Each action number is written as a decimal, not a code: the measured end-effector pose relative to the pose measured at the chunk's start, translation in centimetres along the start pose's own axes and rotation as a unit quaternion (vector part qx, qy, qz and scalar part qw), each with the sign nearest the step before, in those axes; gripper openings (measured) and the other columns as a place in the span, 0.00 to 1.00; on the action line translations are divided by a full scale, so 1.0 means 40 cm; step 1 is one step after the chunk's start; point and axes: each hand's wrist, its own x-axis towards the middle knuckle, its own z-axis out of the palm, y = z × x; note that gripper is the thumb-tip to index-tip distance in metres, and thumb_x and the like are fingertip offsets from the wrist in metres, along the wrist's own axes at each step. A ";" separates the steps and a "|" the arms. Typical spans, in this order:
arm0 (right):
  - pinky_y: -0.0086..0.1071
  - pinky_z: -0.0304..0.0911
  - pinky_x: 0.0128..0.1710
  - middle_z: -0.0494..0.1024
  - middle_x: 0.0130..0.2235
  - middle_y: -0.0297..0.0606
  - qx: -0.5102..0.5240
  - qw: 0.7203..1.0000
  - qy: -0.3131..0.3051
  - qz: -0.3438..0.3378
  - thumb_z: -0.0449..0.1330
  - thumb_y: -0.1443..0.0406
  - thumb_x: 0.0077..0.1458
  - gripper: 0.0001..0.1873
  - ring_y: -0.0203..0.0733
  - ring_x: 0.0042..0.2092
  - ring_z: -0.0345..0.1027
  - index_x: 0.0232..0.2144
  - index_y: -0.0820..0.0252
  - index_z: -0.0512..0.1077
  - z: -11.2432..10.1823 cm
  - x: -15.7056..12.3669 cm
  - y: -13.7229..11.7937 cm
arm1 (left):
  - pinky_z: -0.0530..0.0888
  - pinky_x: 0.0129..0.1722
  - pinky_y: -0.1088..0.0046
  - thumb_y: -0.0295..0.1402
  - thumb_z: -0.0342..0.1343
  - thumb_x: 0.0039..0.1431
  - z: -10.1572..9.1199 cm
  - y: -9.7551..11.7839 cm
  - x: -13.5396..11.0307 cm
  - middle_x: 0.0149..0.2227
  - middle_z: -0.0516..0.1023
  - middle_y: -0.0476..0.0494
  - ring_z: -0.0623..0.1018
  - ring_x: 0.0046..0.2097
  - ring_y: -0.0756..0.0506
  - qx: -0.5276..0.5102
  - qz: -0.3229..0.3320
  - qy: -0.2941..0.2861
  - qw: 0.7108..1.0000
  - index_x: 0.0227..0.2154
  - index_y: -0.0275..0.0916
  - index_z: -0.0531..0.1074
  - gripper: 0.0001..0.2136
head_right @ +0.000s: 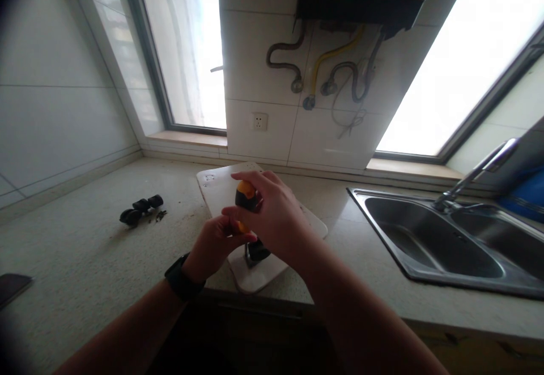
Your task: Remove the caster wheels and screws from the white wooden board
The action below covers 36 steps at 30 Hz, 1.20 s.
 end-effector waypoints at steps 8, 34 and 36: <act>0.42 0.76 0.50 0.80 0.50 0.40 0.209 0.976 -0.068 0.008 0.62 0.75 0.48 0.28 0.45 0.50 0.79 0.52 0.54 0.70 0.006 0.003 0.019 | 0.75 0.38 0.70 0.38 0.70 0.56 -0.022 0.008 0.014 0.36 0.81 0.46 0.78 0.37 0.47 0.021 0.038 -0.094 0.995 0.39 0.38 0.75 0.14; 0.43 0.75 0.41 0.79 0.44 0.39 0.037 0.999 0.027 0.013 0.72 0.59 0.52 0.25 0.43 0.40 0.76 0.51 0.53 0.71 -0.002 -0.017 -0.001 | 0.65 0.30 0.72 0.45 0.74 0.50 -0.017 -0.011 0.002 0.27 0.74 0.52 0.70 0.29 0.50 0.115 0.031 -0.057 0.991 0.28 0.39 0.69 0.20; 0.44 0.76 0.45 0.80 0.45 0.39 0.049 0.998 0.031 0.002 0.71 0.61 0.54 0.25 0.45 0.44 0.78 0.53 0.52 0.72 -0.006 -0.019 0.001 | 0.68 0.31 0.72 0.44 0.74 0.50 -0.021 -0.005 0.004 0.29 0.75 0.51 0.72 0.30 0.49 0.108 0.033 -0.073 0.991 0.31 0.39 0.70 0.19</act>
